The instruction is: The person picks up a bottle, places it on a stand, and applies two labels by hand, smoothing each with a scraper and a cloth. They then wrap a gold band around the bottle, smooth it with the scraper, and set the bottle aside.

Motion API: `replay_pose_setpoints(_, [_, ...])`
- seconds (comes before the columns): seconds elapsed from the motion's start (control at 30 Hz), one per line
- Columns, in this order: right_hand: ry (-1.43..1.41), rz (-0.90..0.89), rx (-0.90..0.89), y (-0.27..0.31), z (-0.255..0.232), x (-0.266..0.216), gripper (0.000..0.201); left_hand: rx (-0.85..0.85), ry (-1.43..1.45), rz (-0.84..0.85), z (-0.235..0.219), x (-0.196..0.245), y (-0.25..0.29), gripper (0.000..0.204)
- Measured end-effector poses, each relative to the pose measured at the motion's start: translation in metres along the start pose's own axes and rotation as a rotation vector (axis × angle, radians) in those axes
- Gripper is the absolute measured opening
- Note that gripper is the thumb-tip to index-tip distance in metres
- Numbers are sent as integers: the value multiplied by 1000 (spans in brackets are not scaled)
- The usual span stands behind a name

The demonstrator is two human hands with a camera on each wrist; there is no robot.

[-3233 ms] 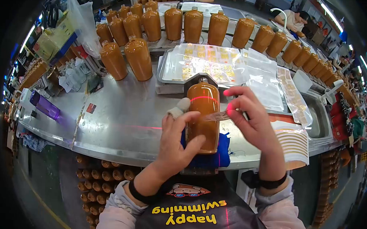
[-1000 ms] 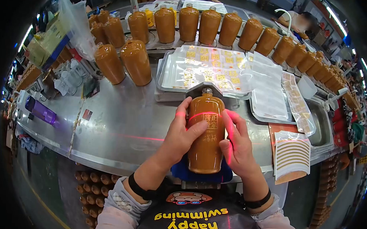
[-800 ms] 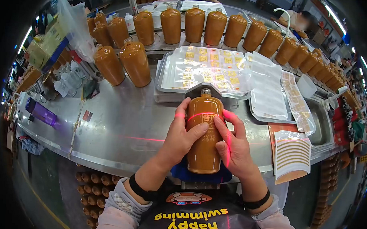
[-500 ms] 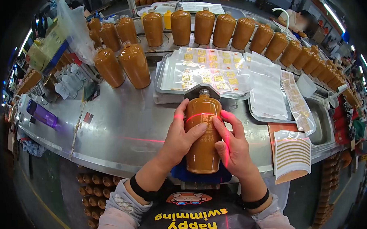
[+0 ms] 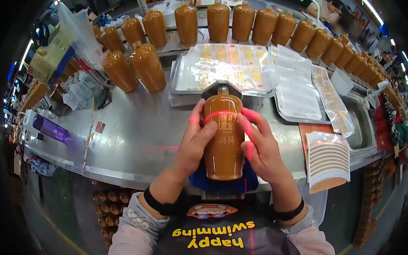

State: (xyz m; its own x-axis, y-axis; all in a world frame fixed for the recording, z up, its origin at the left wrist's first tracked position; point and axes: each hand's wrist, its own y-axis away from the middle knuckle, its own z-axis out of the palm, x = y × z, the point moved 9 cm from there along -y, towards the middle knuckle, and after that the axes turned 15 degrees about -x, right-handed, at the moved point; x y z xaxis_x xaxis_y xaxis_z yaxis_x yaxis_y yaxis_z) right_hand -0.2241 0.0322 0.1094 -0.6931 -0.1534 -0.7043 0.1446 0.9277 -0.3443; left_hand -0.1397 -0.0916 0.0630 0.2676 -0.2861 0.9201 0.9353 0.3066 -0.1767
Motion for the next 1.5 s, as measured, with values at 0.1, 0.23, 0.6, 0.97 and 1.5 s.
replay_pose_setpoints(0.1, [28, 20, -6, 1, 3, 0, 49, -25, -9, 8, 3, -1, 0, 83])
replay_pose_setpoints(0.23, [47, 6, 14, 0, 4, 1, 49, -24, -64, 4, 1, -4, 0, 87])
replay_pose_setpoints(0.6, [81, 12, 1, -1, 1, -1, 50, 15, -197, 10, -4, -7, 0, 88])
replay_pose_setpoints(0.97, [88, 57, 9, -15, -32, -14, 39, 47, -258, -13, -4, -6, -1, 89])
replay_pose_setpoints(1.5, [114, 108, -17, -55, -58, 17, 15, -78, -25, -34, 8, -3, 14, 74])
